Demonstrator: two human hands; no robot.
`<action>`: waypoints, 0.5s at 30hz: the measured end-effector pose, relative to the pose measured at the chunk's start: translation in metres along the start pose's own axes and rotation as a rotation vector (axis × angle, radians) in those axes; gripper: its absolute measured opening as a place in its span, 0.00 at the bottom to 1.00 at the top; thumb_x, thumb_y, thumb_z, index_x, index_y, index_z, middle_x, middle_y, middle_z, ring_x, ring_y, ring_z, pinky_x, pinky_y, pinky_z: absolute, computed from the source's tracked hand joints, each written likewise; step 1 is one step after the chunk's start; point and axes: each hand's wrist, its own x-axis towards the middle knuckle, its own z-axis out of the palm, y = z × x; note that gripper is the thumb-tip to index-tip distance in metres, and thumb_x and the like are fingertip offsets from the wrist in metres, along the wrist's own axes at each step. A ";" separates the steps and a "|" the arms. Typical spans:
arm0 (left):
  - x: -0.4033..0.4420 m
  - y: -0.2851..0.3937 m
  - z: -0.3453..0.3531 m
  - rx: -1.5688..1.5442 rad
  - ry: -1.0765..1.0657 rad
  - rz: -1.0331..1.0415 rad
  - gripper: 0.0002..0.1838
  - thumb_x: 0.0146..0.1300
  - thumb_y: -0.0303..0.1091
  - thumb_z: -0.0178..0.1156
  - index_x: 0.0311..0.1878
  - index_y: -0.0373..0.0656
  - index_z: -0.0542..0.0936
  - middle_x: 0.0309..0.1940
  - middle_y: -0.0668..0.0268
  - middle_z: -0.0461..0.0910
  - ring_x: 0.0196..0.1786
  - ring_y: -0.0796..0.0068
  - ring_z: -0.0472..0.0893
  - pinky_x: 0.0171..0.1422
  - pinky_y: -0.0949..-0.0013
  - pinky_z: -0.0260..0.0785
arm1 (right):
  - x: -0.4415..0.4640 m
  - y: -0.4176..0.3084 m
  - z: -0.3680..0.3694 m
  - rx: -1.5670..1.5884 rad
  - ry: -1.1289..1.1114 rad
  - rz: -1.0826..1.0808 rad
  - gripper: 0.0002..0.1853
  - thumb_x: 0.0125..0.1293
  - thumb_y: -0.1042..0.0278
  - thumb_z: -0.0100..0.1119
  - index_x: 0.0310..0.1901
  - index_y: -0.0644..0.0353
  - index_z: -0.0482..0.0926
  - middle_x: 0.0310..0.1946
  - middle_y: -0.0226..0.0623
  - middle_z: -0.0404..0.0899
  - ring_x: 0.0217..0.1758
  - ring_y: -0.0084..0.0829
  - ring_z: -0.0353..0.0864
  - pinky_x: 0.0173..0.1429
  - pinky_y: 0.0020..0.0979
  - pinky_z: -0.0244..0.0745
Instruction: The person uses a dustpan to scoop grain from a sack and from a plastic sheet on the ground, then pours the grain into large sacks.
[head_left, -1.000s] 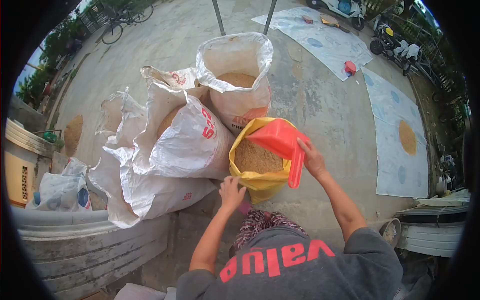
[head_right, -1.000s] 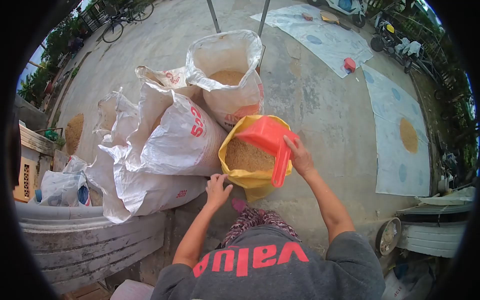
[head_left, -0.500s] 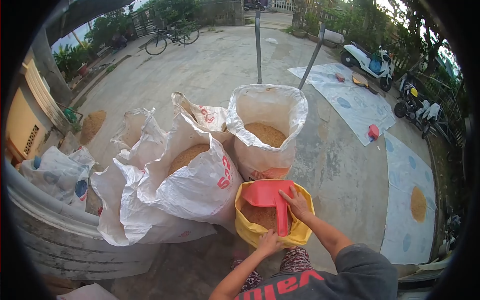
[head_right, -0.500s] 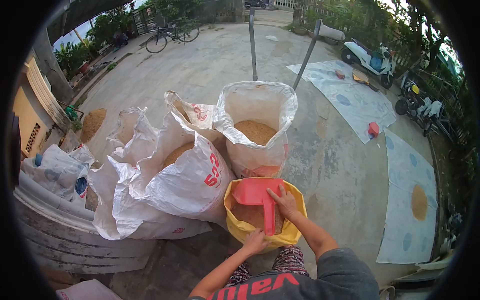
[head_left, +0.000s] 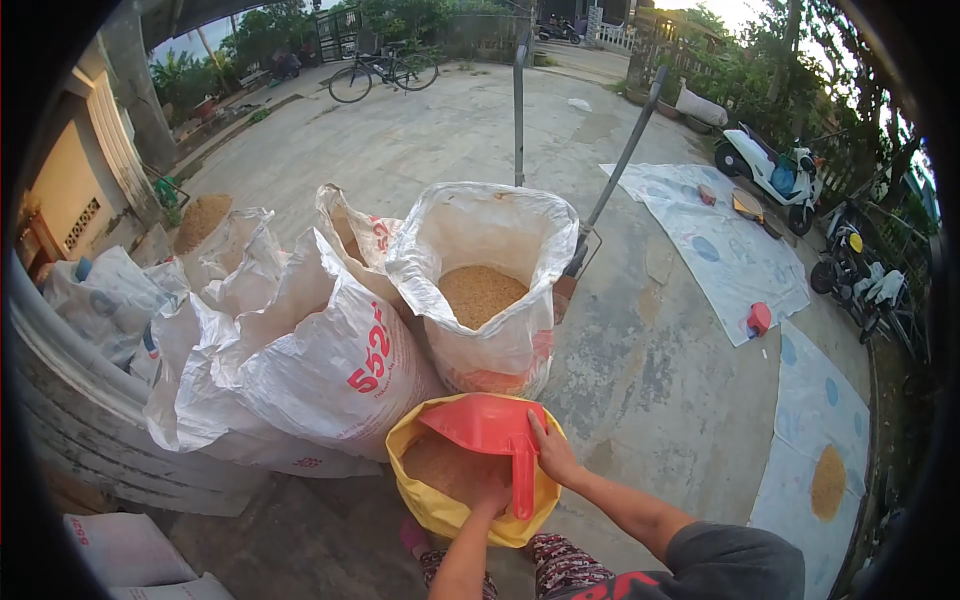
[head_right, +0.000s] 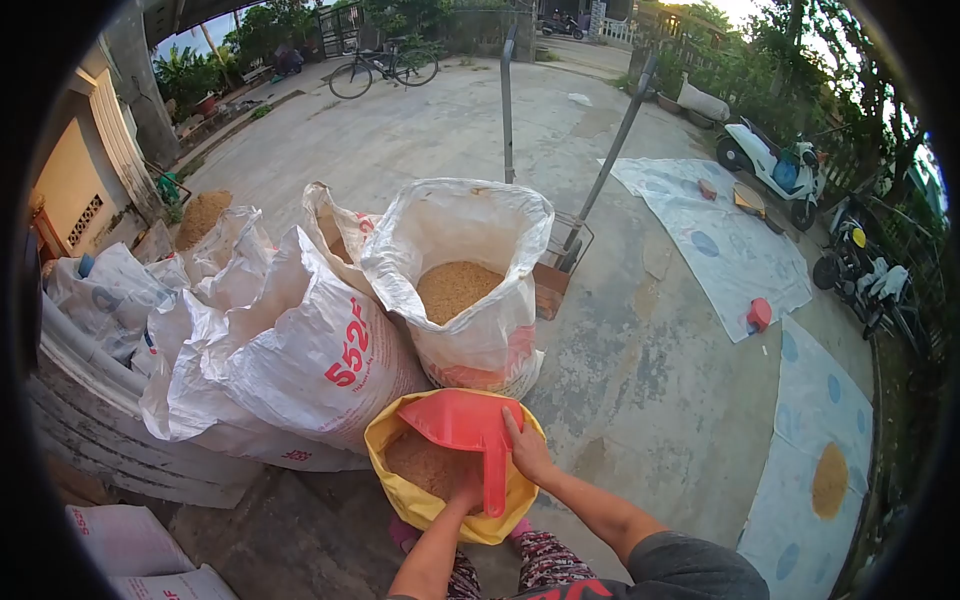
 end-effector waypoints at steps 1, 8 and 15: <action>-0.003 0.008 -0.001 -0.065 0.004 -0.025 0.24 0.47 0.47 0.58 0.44 0.41 0.72 0.39 0.52 0.75 0.45 0.52 0.73 0.49 0.56 0.64 | 0.002 0.004 0.000 0.060 0.044 -0.033 0.38 0.51 0.80 0.46 0.65 0.51 0.47 0.37 0.53 0.65 0.39 0.49 0.70 0.44 0.41 0.68; -0.032 0.051 0.062 -0.353 0.172 0.092 0.20 0.51 0.40 0.56 0.45 0.39 0.71 0.39 0.51 0.74 0.44 0.54 0.73 0.48 0.58 0.64 | 0.012 0.013 0.037 -0.006 0.117 -0.168 0.34 0.54 0.77 0.43 0.64 0.50 0.49 0.36 0.51 0.66 0.36 0.47 0.71 0.39 0.39 0.68; -0.020 0.046 0.056 -0.410 0.105 0.050 0.19 0.52 0.39 0.55 0.46 0.39 0.71 0.40 0.51 0.73 0.44 0.55 0.73 0.48 0.59 0.64 | -0.013 0.010 0.022 -0.094 0.082 -0.013 0.35 0.54 0.76 0.45 0.64 0.57 0.46 0.26 0.51 0.68 0.27 0.46 0.72 0.30 0.40 0.69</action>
